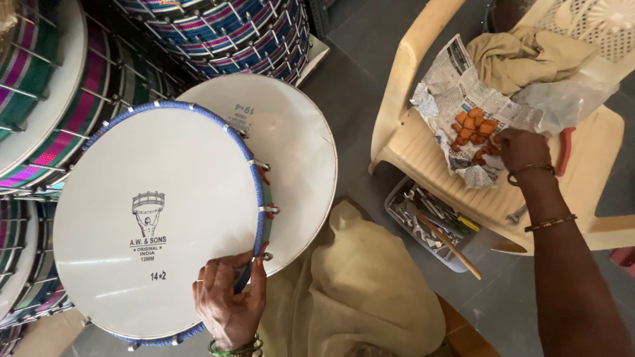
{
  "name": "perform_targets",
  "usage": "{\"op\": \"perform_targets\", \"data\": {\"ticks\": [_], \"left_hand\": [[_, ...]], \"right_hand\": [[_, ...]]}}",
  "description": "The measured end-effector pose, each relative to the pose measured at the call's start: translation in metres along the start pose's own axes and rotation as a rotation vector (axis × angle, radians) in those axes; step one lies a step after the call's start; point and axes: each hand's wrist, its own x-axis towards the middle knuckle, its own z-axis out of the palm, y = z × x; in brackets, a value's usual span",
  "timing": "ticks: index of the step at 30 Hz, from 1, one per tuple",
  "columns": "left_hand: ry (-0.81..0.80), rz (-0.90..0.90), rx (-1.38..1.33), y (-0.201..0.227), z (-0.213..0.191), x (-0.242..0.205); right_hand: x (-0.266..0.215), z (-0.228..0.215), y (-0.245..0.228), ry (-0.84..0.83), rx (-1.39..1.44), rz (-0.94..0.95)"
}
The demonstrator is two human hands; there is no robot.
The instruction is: The person sits on the floor with a white drum on their lap and uses a small metal tool to tighten the tension rods around the drum's rim. They rotate the drum to access different sections and continue tightening the hardware. The person briefly reaches for a snack on a nearby chair before resuming the task.
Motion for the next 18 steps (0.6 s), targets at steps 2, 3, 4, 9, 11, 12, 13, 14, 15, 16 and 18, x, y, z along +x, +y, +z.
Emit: {"op": "perform_targets", "data": {"ticks": [2, 3, 4, 9, 11, 12, 13, 14, 15, 16, 18], "left_hand": [[0.002, 0.009, 0.001, 0.000, 0.000, 0.001], [0.004, 0.014, 0.002, 0.000, 0.000, 0.002], [0.001, 0.013, 0.001, 0.001, 0.000, 0.002], [0.000, -0.005, -0.006, 0.002, 0.000, 0.001], [0.003, 0.005, -0.007, 0.002, 0.000, 0.002], [0.005, 0.010, -0.008, 0.002, 0.000, 0.002], [0.002, 0.007, -0.009, 0.002, -0.001, 0.002], [0.000, 0.004, -0.010, 0.002, -0.001, 0.002], [-0.002, 0.000, -0.011, 0.002, -0.001, 0.002], [-0.003, 0.001, -0.005, 0.002, -0.001, 0.002], [-0.005, 0.000, 0.006, 0.002, -0.001, 0.001]], "right_hand": [[-0.003, 0.003, -0.003, -0.035, 0.007, -0.111], [-0.005, 0.004, -0.005, -0.032, -0.014, -0.098], [-0.008, 0.005, -0.009, -0.029, -0.035, -0.085], [-0.019, -0.002, -0.032, -0.082, -0.118, 0.012], [-0.020, -0.002, -0.034, -0.053, -0.109, 0.034], [-0.020, 0.000, -0.034, -0.040, -0.106, 0.039], [-0.020, 0.002, -0.034, -0.028, -0.102, 0.045], [-0.021, 0.005, -0.032, -0.015, -0.099, 0.051], [-0.021, 0.008, -0.030, -0.001, -0.101, 0.053], [-0.021, 0.012, -0.028, 0.013, -0.104, 0.055], [-0.021, 0.020, -0.024, 0.055, -0.132, 0.039]]}}
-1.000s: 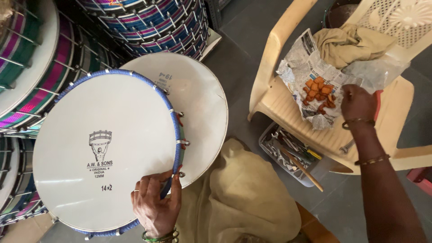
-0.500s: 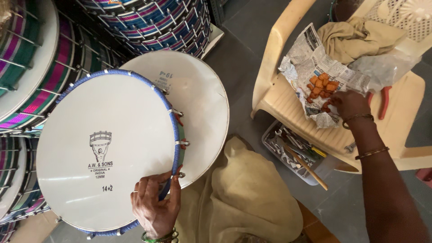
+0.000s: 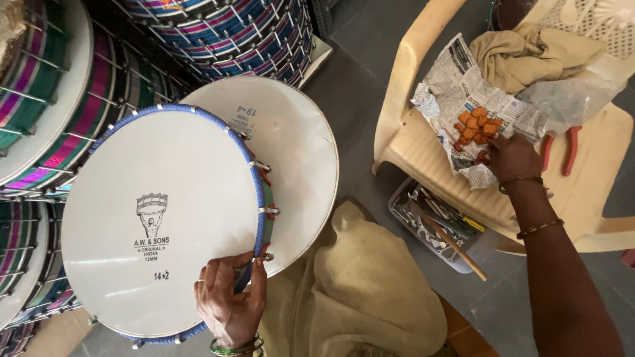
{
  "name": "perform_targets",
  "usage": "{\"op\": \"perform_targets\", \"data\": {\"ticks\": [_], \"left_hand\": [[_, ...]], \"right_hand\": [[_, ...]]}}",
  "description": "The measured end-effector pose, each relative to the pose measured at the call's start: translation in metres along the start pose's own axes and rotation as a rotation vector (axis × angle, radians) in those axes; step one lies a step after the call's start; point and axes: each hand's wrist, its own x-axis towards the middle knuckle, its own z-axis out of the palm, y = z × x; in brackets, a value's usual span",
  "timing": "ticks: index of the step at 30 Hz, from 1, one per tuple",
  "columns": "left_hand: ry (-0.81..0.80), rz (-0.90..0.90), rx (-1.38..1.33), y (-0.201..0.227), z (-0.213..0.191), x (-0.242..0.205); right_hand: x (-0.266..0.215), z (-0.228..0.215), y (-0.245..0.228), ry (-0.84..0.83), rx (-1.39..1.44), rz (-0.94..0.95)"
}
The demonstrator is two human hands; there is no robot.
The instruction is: The person sits on the floor with a white drum on their lap and uses a small metal tool to tighten the tension rods around the drum's rim. They rotate the drum to access different sections and continue tightening the hardware. The person briefly reaches for a snack on a nearby chair before resuming the task.
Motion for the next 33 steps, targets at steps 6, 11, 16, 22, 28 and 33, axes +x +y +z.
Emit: {"op": "perform_targets", "data": {"ticks": [6, 11, 16, 22, 28, 33], "left_hand": [[0.032, 0.027, 0.000, 0.003, -0.001, 0.001], [0.055, 0.042, -0.019, 0.003, -0.001, 0.001], [0.051, 0.033, -0.009, 0.003, 0.000, 0.003], [0.049, 0.061, -0.040, 0.005, -0.004, 0.003], [0.046, 0.055, -0.060, 0.007, -0.007, 0.004], [0.046, 0.050, -0.047, 0.008, -0.007, 0.005]], "right_hand": [[-0.007, -0.007, -0.005, 0.118, -0.046, -0.049], [-0.009, -0.084, -0.059, 0.333, 0.358, -0.085], [-0.040, -0.216, -0.157, 0.394, 0.920, -0.296], [-0.119, -0.337, -0.227, 0.463, 0.852, -0.818], [-0.123, -0.337, -0.245, 0.463, 0.846, -1.005], [-0.126, -0.325, -0.251, 0.443, 0.860, -1.043]]}}
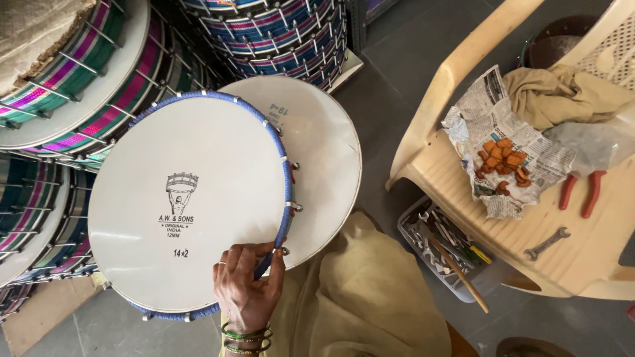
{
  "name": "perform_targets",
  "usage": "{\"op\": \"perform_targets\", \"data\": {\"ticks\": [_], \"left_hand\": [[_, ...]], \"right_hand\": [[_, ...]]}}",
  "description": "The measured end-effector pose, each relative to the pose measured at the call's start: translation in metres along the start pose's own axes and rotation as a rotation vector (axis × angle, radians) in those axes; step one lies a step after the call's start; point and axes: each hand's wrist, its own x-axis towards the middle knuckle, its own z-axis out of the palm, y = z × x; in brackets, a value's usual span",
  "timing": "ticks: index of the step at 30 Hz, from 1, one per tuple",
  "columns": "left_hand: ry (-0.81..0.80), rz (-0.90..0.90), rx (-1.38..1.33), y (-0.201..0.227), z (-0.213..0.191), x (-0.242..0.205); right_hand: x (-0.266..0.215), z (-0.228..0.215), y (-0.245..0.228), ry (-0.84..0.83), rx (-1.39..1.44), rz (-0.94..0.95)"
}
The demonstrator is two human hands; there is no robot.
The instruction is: The person sits on the floor with a white drum on their lap and uses a small metal tool to tighten the tension rods around the drum's rim. They rotate the drum to access different sections and continue tightening the hardware. The person briefly reaches for a snack on a nearby chair before resuming the task.
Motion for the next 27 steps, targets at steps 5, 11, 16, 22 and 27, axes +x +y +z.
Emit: {"op": "perform_targets", "data": {"ticks": [5, 11, 16, 22, 27], "left_hand": [[-0.002, -0.009, -0.001, -0.001, 0.001, 0.001], [-0.003, 0.006, -0.009, 0.001, -0.001, 0.001], [0.000, 0.005, -0.015, 0.000, -0.002, 0.000], [0.006, -0.010, -0.038, -0.002, 0.001, 0.000], [0.011, 0.012, -0.049, -0.002, -0.001, -0.001]], "right_hand": [[0.000, 0.017, -0.010, -0.002, 0.031, -0.001], [0.004, 0.021, -0.018, 0.008, 0.158, 0.045], [-0.028, 0.083, 0.003, 0.024, 0.476, 0.335], [-0.090, 0.188, 0.039, -0.279, 0.679, 0.966], [-0.113, 0.208, 0.045, -0.550, 0.298, 0.541]]}}
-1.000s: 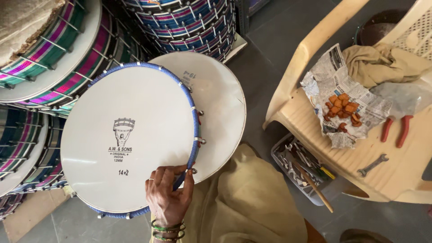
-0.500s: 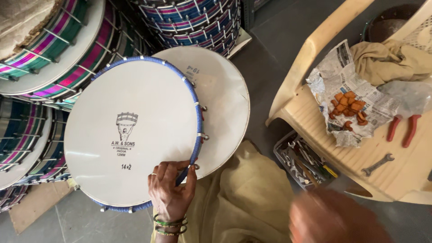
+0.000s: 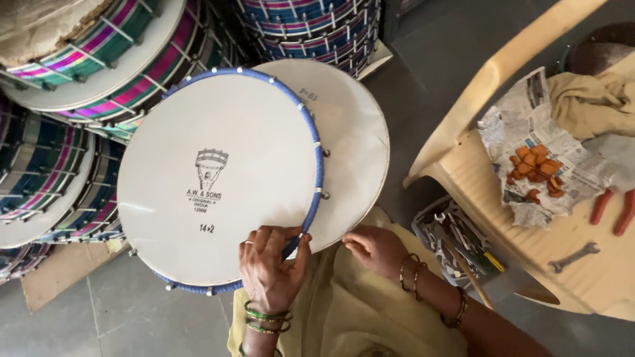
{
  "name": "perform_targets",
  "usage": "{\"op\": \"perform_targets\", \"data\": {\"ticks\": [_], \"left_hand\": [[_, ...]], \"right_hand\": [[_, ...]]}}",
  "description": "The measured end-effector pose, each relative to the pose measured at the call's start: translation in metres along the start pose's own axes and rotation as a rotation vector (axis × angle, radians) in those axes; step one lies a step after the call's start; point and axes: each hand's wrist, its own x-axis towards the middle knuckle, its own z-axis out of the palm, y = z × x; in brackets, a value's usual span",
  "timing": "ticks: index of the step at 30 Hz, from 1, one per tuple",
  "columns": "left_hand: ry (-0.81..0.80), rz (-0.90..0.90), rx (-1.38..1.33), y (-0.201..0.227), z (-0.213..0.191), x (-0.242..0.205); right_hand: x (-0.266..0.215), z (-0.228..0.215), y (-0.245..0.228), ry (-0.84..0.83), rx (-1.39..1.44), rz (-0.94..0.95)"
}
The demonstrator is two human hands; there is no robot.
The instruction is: The person sits on the floor with a white drum on their lap and uses a small metal tool to tighten the tension rods around the drum's rim. They rotate the drum to access different sections and continue tightening the hardware. The person briefly reaches for a snack on a nearby chair before resuming the task.
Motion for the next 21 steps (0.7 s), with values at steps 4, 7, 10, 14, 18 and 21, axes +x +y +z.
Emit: {"op": "perform_targets", "data": {"ticks": [4, 7, 10, 14, 18, 21], "left_hand": [[-0.006, -0.012, 0.003, -0.001, 0.001, 0.000], [-0.021, -0.025, -0.007, -0.001, 0.000, 0.001], [-0.011, -0.030, -0.019, 0.001, -0.001, 0.001], [-0.003, -0.017, -0.051, 0.001, -0.003, 0.001], [0.019, 0.010, -0.111, 0.000, -0.002, -0.001], [0.043, 0.024, -0.144, -0.001, -0.001, -0.002]], "right_hand": [[0.004, 0.000, -0.009, -0.075, -0.111, 0.000], [0.006, -0.005, -0.013, -0.118, -0.130, 0.068], [0.007, -0.006, -0.014, -0.135, -0.141, 0.115], [0.007, -0.002, -0.009, -0.147, -0.173, 0.128], [0.004, 0.002, -0.001, -0.084, -0.182, 0.060], [0.002, 0.004, -0.001, -0.075, -0.203, 0.076]]}}
